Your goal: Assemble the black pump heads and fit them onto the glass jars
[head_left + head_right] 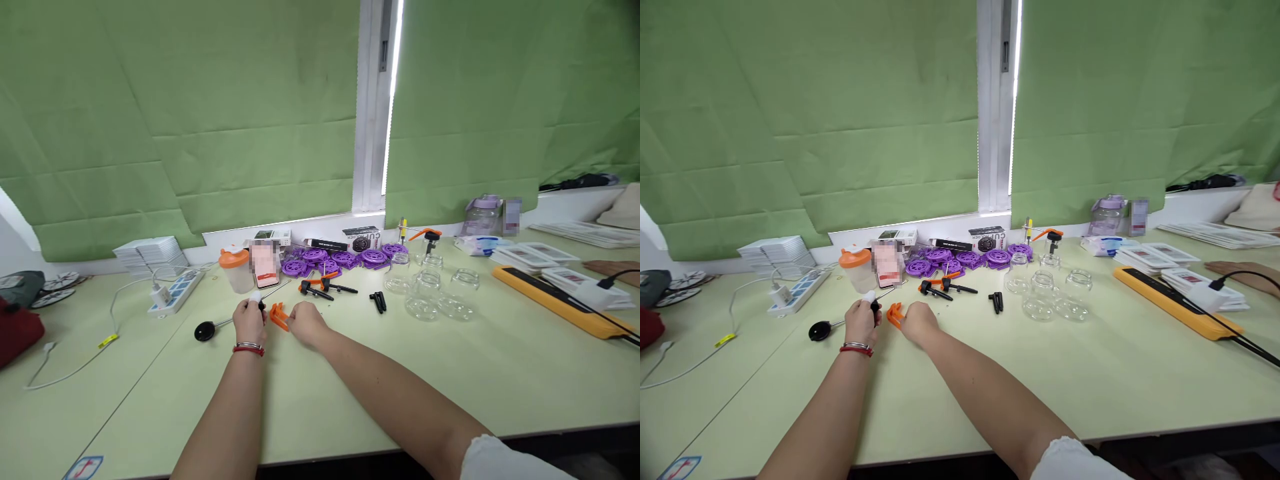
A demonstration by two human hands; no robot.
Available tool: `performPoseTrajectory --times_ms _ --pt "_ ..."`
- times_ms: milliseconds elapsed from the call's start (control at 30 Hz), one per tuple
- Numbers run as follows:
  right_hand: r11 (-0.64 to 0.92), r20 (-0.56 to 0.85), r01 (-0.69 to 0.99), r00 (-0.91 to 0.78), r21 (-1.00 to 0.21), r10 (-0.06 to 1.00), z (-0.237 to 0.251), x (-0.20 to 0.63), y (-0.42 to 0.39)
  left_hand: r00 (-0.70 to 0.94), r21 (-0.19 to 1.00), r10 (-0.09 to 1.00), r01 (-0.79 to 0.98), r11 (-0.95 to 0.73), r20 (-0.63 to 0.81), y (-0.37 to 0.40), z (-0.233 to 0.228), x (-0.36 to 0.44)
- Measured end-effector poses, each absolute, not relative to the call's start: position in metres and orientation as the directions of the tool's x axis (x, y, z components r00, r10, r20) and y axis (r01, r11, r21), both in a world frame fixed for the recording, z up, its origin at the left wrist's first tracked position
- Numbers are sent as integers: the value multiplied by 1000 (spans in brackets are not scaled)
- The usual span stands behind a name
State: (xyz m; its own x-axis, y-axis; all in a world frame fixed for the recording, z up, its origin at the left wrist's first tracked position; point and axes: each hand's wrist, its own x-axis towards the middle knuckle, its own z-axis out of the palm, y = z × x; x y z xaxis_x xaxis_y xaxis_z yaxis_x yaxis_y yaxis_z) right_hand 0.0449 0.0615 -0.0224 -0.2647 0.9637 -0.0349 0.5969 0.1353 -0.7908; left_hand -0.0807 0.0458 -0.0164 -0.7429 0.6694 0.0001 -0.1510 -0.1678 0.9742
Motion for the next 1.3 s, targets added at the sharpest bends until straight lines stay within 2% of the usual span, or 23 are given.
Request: performPoseTrajectory --times_ms 133,200,267,400,500,600,967,1167,1300 --pt "130 -10 442 -300 -888 954 -9 76 68 -736 971 676 -153 -181 10 46 -17 -81" --pt "89 -42 369 -331 -925 943 -1 102 72 -715 967 698 -155 -204 33 46 -17 -79" --pt "-90 -136 128 -407 -988 903 5 132 75 -665 961 743 -152 -231 74 45 -17 -74" --pt "-221 -110 -179 -484 -959 868 1 182 77 -454 972 880 -107 -208 138 42 -19 -53" --pt "-263 -93 -270 -512 -926 854 -13 200 76 -284 983 948 -73 -171 144 37 -21 -33" --pt "-302 -102 -286 -550 -909 829 -23 205 74 -199 984 968 -62 -167 151 33 -23 -19" --pt "-277 -62 -251 -627 -927 777 -22 217 75 -111 971 985 -186 -152 133 30 -16 -8" --pt "-277 -63 -230 -654 -933 754 -22 213 69 -44 987 986 -26 -160 159 20 -11 -1" --pt "-274 -67 -205 -674 -940 735 -24 209 64 80 985 982 22 -173 170 11 -8 7"
